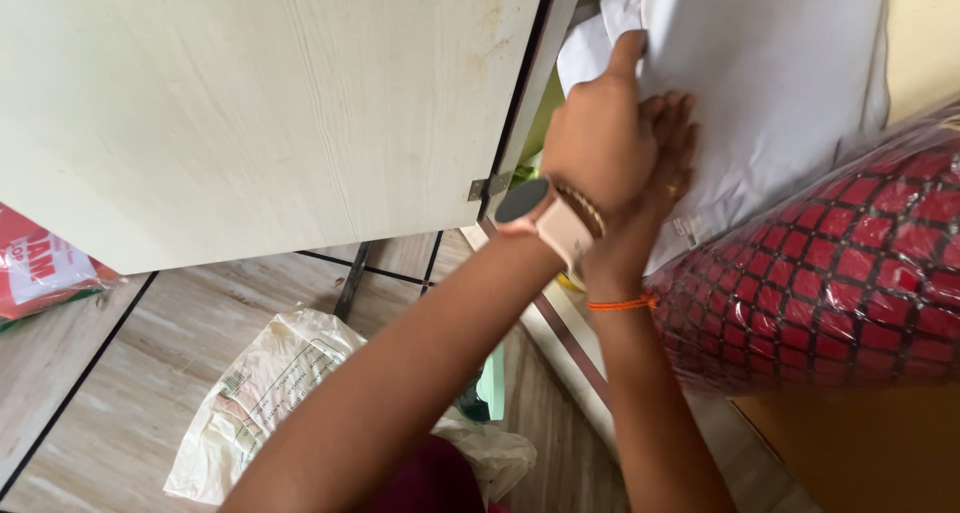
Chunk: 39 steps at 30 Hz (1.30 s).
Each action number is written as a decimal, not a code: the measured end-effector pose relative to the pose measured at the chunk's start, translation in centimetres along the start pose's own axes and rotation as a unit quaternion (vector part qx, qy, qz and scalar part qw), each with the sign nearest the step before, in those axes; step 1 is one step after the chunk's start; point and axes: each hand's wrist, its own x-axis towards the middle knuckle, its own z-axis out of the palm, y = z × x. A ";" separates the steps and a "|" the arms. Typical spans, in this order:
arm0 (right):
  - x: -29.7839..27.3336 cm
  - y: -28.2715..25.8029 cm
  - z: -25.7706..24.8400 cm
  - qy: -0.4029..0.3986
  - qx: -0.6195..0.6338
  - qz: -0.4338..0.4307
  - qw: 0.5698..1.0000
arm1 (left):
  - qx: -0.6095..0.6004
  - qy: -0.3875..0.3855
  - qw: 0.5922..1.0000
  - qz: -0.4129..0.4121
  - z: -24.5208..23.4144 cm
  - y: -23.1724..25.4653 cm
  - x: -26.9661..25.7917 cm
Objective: The person sits on the floor and uses a pink sponge to wipe and clean several folded white garments. After cleaning, the person places the garments into a nearby cabinet.
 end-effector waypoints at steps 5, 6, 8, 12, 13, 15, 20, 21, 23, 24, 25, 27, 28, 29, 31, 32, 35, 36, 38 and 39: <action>0.9 4.2 -4.1 0.051 -0.092 -0.144 0.984 | -0.115 0.026 0.992 0.031 0.1 2.2 -2.5; 0.9 4.8 -4.5 0.039 -0.115 -0.125 0.985 | -0.126 0.012 0.992 0.023 1.0 2.3 -2.8; 1.3 5.8 -5.2 0.017 -0.158 -0.090 0.983 | -0.112 -0.051 0.992 -0.041 3.4 2.3 -1.8; 1.8 6.4 -4.4 -0.028 -0.214 0.025 0.976 | -0.055 -0.126 0.985 -0.101 6.1 -0.5 0.3; 1.6 6.1 -3.5 -0.030 -0.239 0.045 0.970 | -0.029 -0.165 0.979 -0.120 6.1 -1.5 0.2; 1.2 6.4 -2.8 -0.038 -0.241 0.081 0.966 | 0.003 -0.212 0.967 -0.139 6.1 -3.2 -0.5; -2.5 7.4 -3.3 -0.026 -0.175 0.050 0.983 | 0.010 -0.185 0.980 -0.078 7.8 -4.2 -4.0; -2.8 7.5 -3.4 -0.024 -0.163 0.057 0.985 | 0.027 -0.205 0.975 -0.081 7.7 -4.3 -4.2; -2.7 7.4 -3.4 -0.030 -0.140 0.066 0.987 | 0.060 -0.241 0.964 -0.099 7.0 -4.3 -4.4; -2.6 7.5 -3.1 -0.035 -0.152 0.089 0.984 | 0.060 -0.231 0.965 -0.109 6.9 -4.2 -4.3; -2.0 7.6 -2.7 -0.040 -0.163 0.112 0.979 | 0.061 -0.222 0.966 -0.119 6.9 -4.1 -3.9; -1.1 7.6 -1.9 -0.050 -0.196 0.176 0.963 | 0.069 -0.209 0.968 -0.122 6.8 -3.9 -3.7; -0.5 7.6 -1.4 -0.059 -0.218 0.213 0.950 | 0.073 -0.201 0.970 -0.119 6.8 -3.8 -3.4; 0.0 7.7 -1.1 -0.068 -0.240 0.250 0.936 | 0.077 -0.193 0.971 -0.115 6.8 -3.7 -3.0; 0.8 7.6 -0.9 -0.003 -0.267 0.210 0.940 | 0.086 -0.192 0.973 -0.093 7.0 -3.4 -2.8; 1.2 7.4 -0.9 0.027 -0.282 0.192 0.940 | 0.090 -0.193 0.973 -0.085 7.1 -3.4 -2.7; 2.8 5.7 -0.6 -0.114 -0.298 0.315 0.894 | 0.082 -0.234 0.962 -0.114 7.3 -4.6 -0.3; 2.4 5.3 -0.6 -0.112 -0.274 0.314 0.902 | 0.088 -0.224 0.963 -0.119 7.5 -5.1 -0.2; 2.0 5.1 -0.2 -0.101 -0.219 0.308 0.920 | 0.104 -0.200 0.967 -0.122 7.4 -5.5 0.2; 1.7 5.5 -0.1 -0.093 -0.230 0.284 0.926 | 0.113 -0.204 0.965 -0.118 7.2 -5.5 -0.1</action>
